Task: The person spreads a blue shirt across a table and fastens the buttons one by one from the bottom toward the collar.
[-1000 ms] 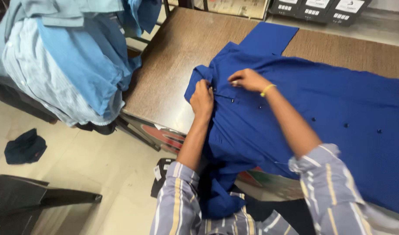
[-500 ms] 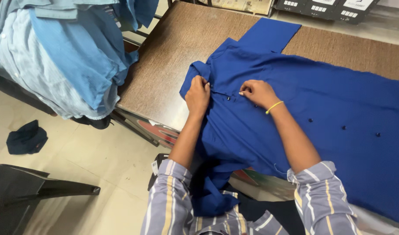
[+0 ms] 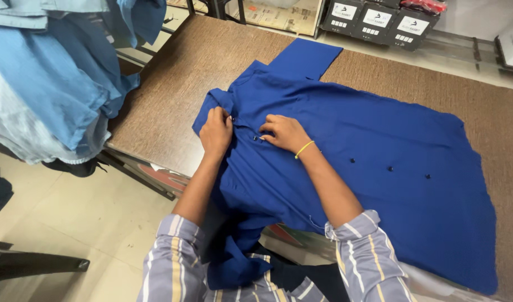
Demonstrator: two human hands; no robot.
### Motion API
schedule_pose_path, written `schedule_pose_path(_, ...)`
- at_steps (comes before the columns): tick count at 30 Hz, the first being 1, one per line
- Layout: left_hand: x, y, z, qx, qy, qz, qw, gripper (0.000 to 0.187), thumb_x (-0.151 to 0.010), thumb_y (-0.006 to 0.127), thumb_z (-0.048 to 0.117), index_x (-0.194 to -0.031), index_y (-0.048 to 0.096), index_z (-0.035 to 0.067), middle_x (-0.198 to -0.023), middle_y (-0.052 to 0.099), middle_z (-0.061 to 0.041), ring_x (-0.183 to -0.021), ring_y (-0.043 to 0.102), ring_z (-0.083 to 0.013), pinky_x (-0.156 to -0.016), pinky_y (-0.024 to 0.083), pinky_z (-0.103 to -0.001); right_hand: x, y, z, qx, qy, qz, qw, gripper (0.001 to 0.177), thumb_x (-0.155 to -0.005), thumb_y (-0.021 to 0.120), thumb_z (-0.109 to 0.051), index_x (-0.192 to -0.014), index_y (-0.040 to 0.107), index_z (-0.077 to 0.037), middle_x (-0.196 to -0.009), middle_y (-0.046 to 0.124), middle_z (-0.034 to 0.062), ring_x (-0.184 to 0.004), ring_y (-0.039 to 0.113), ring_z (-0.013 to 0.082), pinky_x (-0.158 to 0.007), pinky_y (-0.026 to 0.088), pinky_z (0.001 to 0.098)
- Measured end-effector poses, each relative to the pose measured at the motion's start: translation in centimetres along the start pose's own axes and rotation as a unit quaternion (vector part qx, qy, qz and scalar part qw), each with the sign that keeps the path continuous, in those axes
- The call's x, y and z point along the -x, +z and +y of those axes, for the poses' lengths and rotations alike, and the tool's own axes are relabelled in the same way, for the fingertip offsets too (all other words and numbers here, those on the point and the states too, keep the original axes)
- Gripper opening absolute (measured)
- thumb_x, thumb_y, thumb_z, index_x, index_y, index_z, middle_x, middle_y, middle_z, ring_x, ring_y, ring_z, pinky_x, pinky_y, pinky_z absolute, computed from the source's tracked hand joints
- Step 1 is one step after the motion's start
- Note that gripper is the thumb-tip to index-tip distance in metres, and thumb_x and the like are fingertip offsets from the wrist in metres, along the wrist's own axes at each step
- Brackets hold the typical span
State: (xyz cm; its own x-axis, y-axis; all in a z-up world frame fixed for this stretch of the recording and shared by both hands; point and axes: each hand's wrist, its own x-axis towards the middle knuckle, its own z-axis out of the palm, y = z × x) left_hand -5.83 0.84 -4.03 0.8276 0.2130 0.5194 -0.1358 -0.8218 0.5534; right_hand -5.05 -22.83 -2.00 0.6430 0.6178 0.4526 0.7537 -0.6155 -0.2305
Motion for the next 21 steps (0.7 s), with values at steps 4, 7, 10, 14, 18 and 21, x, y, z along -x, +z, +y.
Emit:
schedule_pose_path(4, 0.0, 0.2, -0.1, -0.015, 0.011, -0.015, 1.000, 0.014, -0.092, 0.069, 0.024, -0.100, 0.061, 0.014, -0.100, 0.066, -0.009, -0.081, 0.068, -0.0389, -0.070, 0.052, -0.052, -0.1, 0.1, 0.4, -0.007, -0.032, 0.021, 0.999, 0.019, -0.077, 0.079, -0.022, -0.094, 0.076, -0.014, -0.092, 0.064, 0.0032, -0.090, 0.066, 0.0249, -0.076, 0.055, 0.0386)
schedule_pose_path(7, -0.8, -0.3, 0.1, -0.023, 0.009, -0.043, 0.999, 0.017, -0.091, 0.070, 0.026, -0.100, 0.064, 0.013, -0.101, 0.067, -0.011, -0.081, 0.068, -0.0412, -0.072, 0.053, -0.053, 0.0, 0.5, 0.6, 0.009, -0.028, 0.025, 0.999, 0.019, -0.075, 0.076, -0.016, -0.094, 0.077, -0.014, -0.091, 0.064, 0.0050, -0.089, 0.065, 0.0264, -0.077, 0.055, 0.0392)
schedule_pose_path(10, -1.4, -1.5, 1.7, -0.052, 0.020, -0.099, 0.994, 0.019, -0.087, 0.071, 0.028, -0.098, 0.069, 0.013, -0.103, 0.067, -0.015, -0.086, 0.069, -0.0406, -0.072, 0.055, -0.052, 0.2, 0.8, 0.7, 0.039, -0.030, 0.048, 0.998, 0.018, -0.074, 0.073, -0.014, -0.092, 0.076, -0.013, -0.092, 0.065, 0.0043, -0.090, 0.065, 0.0255, -0.081, 0.055, 0.0394)
schedule_pose_path(14, 1.3, -0.7, 4.7, -0.006, 0.030, -0.042, 0.999, 0.023, -0.092, 0.069, 0.031, -0.098, 0.070, 0.009, -0.102, 0.069, -0.014, -0.090, 0.070, -0.0407, -0.077, 0.055, -0.052, 0.0, 0.7, -0.1, 0.085, 0.012, 0.028, 0.996, 0.014, -0.074, 0.075, -0.016, -0.088, 0.076, -0.015, -0.090, 0.064, 0.0054, -0.090, 0.064, 0.0264, -0.080, 0.054, 0.0410)
schedule_pose_path(18, 3.6, 1.9, 5.9, -0.085, -0.015, -0.171, 0.982, 0.029, -0.091, 0.070, 0.036, -0.101, 0.070, 0.009, -0.099, 0.071, -0.017, -0.087, 0.071, -0.0395, -0.077, 0.057, -0.051, 0.1, 0.2, -0.9, 0.118, 0.013, 0.013, 0.993, 0.021, -0.070, 0.075, -0.017, -0.091, 0.074, -0.015, -0.092, 0.063, 0.0064, -0.090, 0.064, 0.0277, -0.076, 0.053, 0.0419)
schedule_pose_path(21, 4.8, 2.1, 6.3, -0.085, -0.008, -0.135, 0.987, 0.033, -0.087, 0.072, 0.038, -0.100, 0.067, 0.008, -0.098, 0.071, -0.015, -0.082, 0.072, -0.0386, -0.069, 0.057, -0.052, 0.1, 0.2, -0.9, 0.117, 0.000, 0.027, 0.993, 0.027, -0.068, 0.074, -0.014, -0.095, 0.074, -0.015, -0.093, 0.063, 0.0057, -0.091, 0.064, 0.0273, -0.075, 0.052, 0.0411)
